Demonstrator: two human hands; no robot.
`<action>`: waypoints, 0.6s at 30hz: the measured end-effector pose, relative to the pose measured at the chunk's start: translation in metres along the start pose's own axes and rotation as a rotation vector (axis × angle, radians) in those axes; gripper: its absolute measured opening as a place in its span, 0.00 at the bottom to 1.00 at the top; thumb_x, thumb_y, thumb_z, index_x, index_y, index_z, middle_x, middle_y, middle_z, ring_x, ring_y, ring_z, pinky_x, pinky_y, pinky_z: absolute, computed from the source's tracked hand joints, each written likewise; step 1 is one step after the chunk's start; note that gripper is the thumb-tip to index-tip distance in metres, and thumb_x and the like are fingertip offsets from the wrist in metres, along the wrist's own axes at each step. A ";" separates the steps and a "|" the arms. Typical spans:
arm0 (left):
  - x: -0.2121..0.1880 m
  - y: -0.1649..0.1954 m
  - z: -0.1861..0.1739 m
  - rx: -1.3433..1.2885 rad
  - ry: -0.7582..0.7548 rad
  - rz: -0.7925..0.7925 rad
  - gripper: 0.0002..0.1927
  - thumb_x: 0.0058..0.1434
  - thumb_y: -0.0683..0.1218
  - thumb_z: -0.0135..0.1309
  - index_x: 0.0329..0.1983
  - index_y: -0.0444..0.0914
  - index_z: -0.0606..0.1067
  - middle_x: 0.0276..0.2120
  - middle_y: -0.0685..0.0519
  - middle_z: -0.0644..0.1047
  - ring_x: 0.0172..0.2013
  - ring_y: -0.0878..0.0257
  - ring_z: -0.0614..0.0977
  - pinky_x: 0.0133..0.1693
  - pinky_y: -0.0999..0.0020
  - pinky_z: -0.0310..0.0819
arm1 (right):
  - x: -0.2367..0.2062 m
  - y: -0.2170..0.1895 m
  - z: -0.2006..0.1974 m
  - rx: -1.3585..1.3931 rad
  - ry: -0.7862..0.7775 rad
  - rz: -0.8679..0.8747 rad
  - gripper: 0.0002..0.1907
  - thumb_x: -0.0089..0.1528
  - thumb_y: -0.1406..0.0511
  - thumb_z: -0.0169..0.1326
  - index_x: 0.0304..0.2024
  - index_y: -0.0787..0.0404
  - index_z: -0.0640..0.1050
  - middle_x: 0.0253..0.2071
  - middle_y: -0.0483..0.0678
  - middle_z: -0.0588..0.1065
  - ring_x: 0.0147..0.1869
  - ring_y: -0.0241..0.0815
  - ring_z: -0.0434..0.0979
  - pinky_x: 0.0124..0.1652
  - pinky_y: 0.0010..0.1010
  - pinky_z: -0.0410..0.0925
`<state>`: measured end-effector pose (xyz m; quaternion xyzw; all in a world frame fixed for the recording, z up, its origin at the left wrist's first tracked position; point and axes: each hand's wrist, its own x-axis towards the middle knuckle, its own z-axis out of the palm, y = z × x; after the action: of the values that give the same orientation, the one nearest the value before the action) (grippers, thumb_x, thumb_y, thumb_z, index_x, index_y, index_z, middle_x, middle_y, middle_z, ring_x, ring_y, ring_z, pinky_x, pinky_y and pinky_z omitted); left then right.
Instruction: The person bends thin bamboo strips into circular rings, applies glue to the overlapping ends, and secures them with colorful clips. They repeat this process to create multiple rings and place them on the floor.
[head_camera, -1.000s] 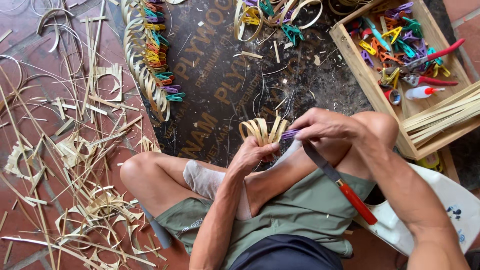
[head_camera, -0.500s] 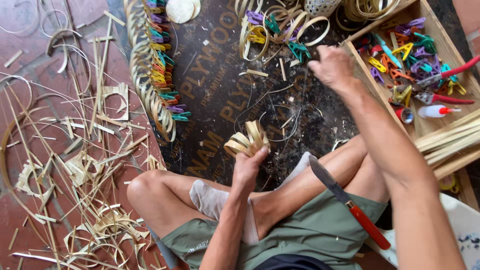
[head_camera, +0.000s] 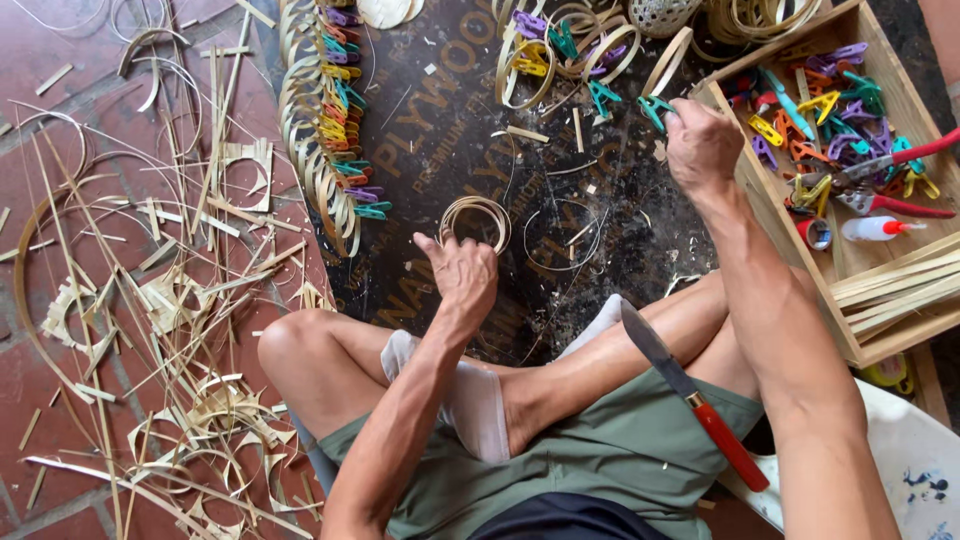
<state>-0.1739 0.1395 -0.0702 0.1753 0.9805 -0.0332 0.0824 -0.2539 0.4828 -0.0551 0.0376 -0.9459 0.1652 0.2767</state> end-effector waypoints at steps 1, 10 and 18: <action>0.001 0.003 0.002 -0.004 -0.018 -0.002 0.07 0.57 0.44 0.54 0.33 0.40 0.83 0.33 0.48 0.80 0.54 0.42 0.74 0.59 0.21 0.42 | -0.006 -0.001 -0.009 0.118 -0.030 0.055 0.08 0.71 0.67 0.54 0.44 0.63 0.83 0.29 0.47 0.78 0.28 0.37 0.76 0.25 0.29 0.65; -0.015 -0.026 -0.008 -0.258 0.340 0.183 0.06 0.59 0.44 0.57 0.37 0.38 0.80 0.39 0.49 0.81 0.53 0.52 0.77 0.60 0.38 0.53 | -0.063 -0.044 -0.053 0.672 -0.349 0.324 0.11 0.72 0.69 0.51 0.54 0.65 0.81 0.38 0.48 0.80 0.37 0.34 0.80 0.35 0.25 0.72; -0.103 0.009 -0.012 -1.621 0.123 0.105 0.17 0.62 0.44 0.62 0.53 0.34 0.77 0.43 0.57 0.77 0.36 0.70 0.75 0.36 0.73 0.72 | -0.130 -0.132 -0.074 1.075 -0.874 0.546 0.13 0.68 0.67 0.52 0.51 0.66 0.82 0.34 0.48 0.81 0.34 0.33 0.77 0.34 0.27 0.71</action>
<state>-0.0768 0.1144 -0.0408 0.1085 0.6933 0.7003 0.1312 -0.0844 0.3801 -0.0276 -0.0065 -0.7341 0.6381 -0.2321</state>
